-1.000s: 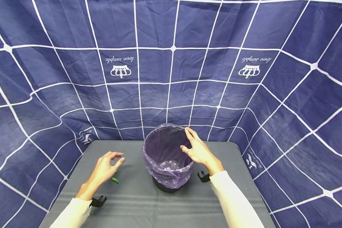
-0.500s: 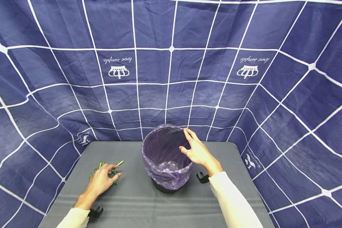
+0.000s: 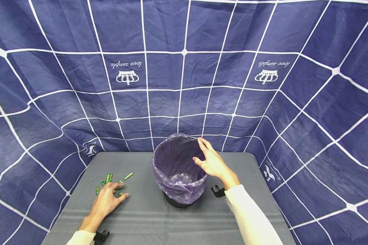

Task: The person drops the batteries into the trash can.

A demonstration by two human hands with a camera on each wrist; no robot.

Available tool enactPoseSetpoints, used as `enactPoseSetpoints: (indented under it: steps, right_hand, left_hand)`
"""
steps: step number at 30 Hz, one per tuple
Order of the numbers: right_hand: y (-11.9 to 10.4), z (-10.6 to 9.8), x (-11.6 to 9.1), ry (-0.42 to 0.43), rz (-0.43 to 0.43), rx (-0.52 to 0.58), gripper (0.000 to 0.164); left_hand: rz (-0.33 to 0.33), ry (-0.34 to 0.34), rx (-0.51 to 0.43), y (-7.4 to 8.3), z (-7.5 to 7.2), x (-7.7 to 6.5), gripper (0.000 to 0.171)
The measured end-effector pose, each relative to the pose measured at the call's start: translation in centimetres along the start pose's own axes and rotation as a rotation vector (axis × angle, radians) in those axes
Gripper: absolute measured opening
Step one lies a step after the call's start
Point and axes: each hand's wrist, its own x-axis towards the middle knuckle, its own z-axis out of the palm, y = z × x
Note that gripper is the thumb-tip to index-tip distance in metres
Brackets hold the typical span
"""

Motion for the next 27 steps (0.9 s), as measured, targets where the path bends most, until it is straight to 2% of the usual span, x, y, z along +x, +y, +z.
enactPoseSetpoints:
  steps: [6,14,21,27]
  right_hand:
    - [0.1,0.0,0.0,0.001,0.003,-0.004,0.087]
    - [0.1,0.0,0.0,-0.003,0.014,-0.004,0.087]
    - [0.2,0.0,0.0,0.011,0.01,0.008,0.087]
    - [0.2,0.2,-0.1,0.012,0.014,0.009,0.087]
  left_hand:
    - [-0.006,0.027,-0.025,-0.7,0.6,-0.7,0.058]
    - [0.095,0.159,-0.049,-1.9,1.8,-1.2,0.059]
    - [0.088,0.181,-0.098,-2.3,2.6,-1.1,0.052]
    - [0.082,0.209,-0.091,-2.6,3.1,-1.2,0.048]
